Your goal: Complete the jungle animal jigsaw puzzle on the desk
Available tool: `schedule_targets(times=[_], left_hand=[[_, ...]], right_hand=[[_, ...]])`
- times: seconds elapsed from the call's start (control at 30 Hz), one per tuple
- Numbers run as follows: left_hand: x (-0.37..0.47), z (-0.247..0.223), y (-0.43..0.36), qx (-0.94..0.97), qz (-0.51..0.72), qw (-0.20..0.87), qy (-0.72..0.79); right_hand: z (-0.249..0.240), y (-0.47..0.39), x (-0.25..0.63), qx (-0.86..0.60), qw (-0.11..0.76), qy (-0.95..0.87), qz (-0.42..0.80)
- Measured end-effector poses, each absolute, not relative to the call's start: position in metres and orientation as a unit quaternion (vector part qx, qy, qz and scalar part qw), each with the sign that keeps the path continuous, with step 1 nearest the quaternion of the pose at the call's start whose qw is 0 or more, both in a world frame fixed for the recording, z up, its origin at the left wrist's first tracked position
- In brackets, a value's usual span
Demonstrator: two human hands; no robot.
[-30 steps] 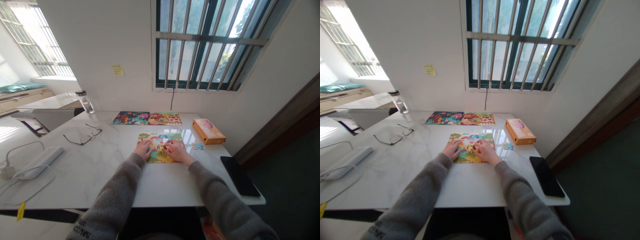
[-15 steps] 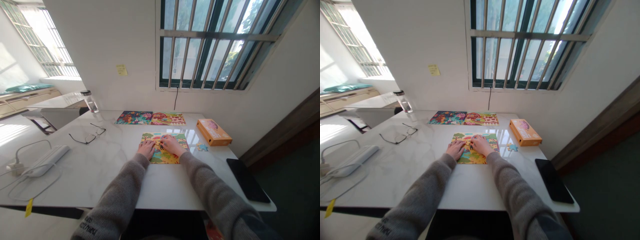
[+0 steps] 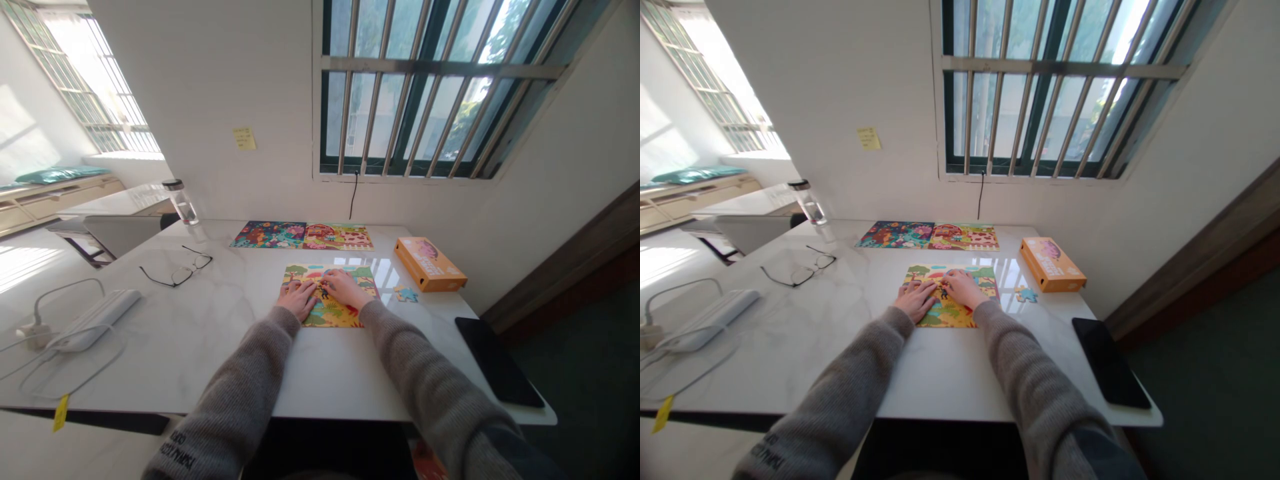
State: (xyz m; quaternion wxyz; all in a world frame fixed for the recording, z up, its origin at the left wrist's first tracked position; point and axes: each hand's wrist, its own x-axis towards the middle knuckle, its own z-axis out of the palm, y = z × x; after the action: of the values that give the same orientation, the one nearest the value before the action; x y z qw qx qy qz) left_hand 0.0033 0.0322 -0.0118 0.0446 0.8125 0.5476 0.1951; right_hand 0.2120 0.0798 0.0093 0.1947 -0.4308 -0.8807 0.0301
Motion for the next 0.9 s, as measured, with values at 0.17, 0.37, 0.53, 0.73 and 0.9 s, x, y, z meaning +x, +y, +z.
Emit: schedule_targets(times=[0.17,0.37,0.53,0.73,0.9], left_hand=[[0.004,-0.011,0.031,0.812,0.186,0.035,0.553],[0.004,-0.015,0.032,0.814,0.185,0.029,0.549],[0.004,-0.015,0.032,0.816,0.188,0.027,0.546],[0.004,-0.013,0.030,0.818,0.185,0.033,0.544],[0.005,-0.009,0.021,0.838,0.161,0.038,0.520]], right_hand=[[0.011,0.078,0.212,-0.432,0.191,-0.881,0.035],[0.012,0.072,0.213,-0.428,0.172,-0.887,0.038],[0.010,0.063,0.219,-0.419,0.172,-0.891,0.042],[0.011,0.046,0.232,-0.385,0.241,-0.889,0.056],[0.017,0.028,0.258,-0.398,0.294,-0.867,0.059]])
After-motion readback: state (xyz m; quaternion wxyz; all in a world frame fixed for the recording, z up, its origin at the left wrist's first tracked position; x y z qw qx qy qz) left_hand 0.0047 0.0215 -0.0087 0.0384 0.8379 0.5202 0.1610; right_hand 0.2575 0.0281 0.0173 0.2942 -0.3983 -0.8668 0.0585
